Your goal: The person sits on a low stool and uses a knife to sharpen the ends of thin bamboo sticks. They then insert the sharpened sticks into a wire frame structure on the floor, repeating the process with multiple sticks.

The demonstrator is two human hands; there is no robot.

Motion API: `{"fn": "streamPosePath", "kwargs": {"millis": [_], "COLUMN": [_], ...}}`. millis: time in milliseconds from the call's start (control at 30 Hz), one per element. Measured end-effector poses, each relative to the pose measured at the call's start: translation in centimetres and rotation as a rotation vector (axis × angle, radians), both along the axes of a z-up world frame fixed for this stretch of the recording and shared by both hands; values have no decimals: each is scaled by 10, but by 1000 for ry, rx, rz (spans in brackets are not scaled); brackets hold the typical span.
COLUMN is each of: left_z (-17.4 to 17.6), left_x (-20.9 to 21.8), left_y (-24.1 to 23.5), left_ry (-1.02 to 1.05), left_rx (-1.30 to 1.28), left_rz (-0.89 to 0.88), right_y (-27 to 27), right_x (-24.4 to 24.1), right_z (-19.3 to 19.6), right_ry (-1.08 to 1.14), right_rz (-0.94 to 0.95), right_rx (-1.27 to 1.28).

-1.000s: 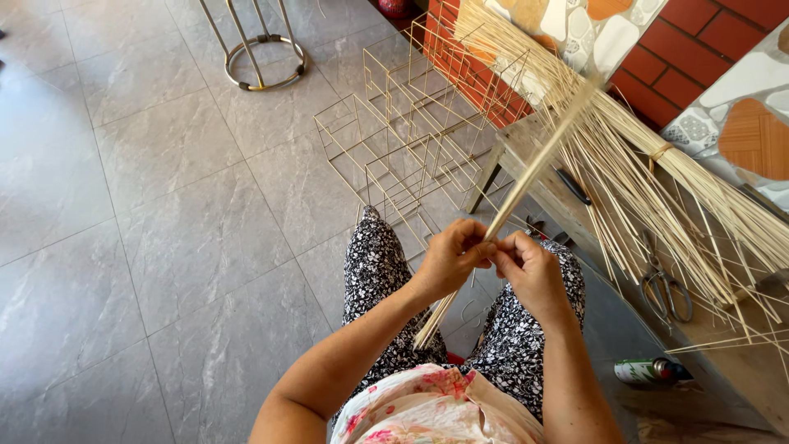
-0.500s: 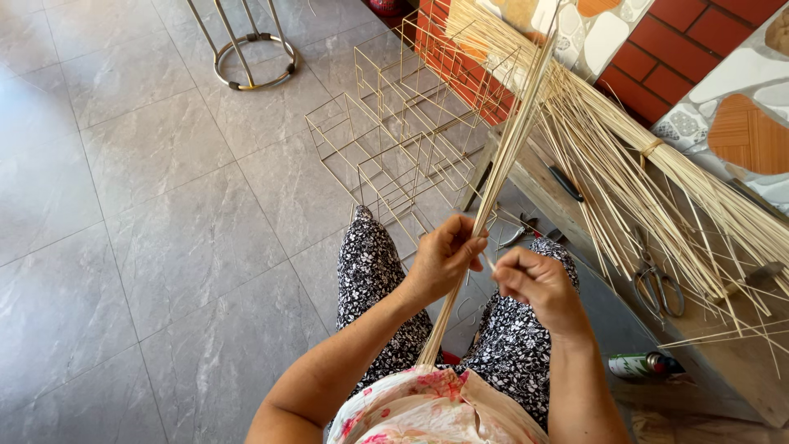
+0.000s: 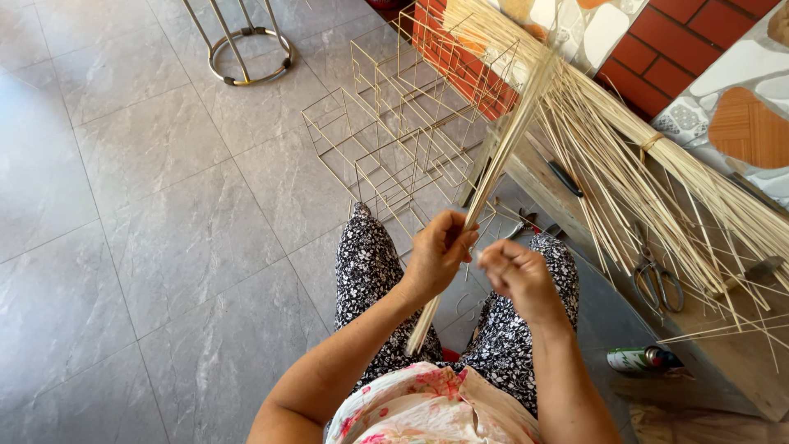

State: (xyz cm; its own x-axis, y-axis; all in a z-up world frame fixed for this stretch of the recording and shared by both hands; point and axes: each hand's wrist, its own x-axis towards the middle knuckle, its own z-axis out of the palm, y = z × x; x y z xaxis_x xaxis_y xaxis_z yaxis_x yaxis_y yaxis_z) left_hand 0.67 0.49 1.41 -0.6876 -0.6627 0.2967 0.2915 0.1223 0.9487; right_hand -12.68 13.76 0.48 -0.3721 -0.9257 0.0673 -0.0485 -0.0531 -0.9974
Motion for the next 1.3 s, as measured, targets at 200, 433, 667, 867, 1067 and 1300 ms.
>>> {"fn": "streamPosePath", "kwargs": {"millis": [200, 433, 667, 867, 1067, 1300], "left_z": [-8, -3, -14, -12, -8, -25], "left_x": [0, 2, -3, 2, 3, -5], "left_y": [15, 4, 9, 11, -2, 5], "left_ry": [27, -92, -53, 28, -257, -15], "left_rx": [48, -259, 131, -87, -152, 51], "left_rz": [-55, 154, -77, -136, 32, -152], "right_y": [-12, -7, -4, -15, 0, -12], "right_x": [-8, 2, -10, -1, -4, -4], "right_z": [-6, -14, -5, -13, -18, -14], "right_ry": [-162, 312, -275, 261, 74, -216], "right_rz": [-288, -110, -125, -323, 51, -269], "right_rx": [-172, 58, -194, 47, 71, -157]}}
